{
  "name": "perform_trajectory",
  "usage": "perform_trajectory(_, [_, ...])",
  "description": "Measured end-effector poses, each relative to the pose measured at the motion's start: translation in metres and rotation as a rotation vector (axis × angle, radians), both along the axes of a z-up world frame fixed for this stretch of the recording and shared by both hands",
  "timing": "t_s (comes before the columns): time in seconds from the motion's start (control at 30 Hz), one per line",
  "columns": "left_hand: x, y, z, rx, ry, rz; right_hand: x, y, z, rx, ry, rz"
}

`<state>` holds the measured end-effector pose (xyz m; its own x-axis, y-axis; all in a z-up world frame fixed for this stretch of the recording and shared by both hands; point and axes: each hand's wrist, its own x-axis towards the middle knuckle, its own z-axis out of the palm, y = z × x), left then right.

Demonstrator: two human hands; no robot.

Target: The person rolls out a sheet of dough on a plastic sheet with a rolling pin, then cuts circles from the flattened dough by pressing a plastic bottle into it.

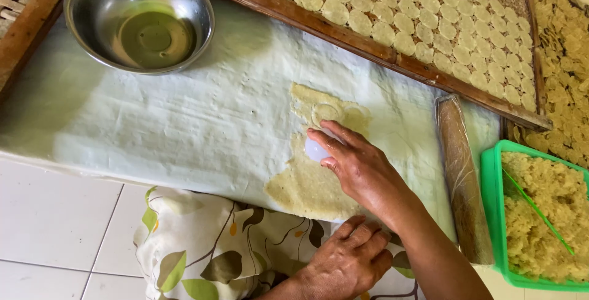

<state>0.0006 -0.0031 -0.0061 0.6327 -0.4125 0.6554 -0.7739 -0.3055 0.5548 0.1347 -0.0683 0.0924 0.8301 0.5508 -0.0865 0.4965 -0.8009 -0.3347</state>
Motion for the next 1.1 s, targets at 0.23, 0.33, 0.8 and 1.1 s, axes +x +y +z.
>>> perform_trajectory(0.23, [0.001,0.004,0.006,-0.007,0.018,-0.014,0.001,-0.002,-0.001,-0.026,-0.035,-0.028])
perform_trajectory(0.33, [-0.001,0.005,0.006,-0.022,0.006,-0.003,-0.001,-0.004,-0.001,-0.021,-0.026,0.053])
perform_trajectory(0.8, [0.0,0.002,0.005,0.016,0.035,-0.057,0.0,-0.007,-0.001,0.096,0.067,0.045])
perform_trajectory(1.1, [0.0,0.003,0.006,-0.029,0.036,-0.026,0.002,-0.002,0.005,0.007,0.042,-0.035])
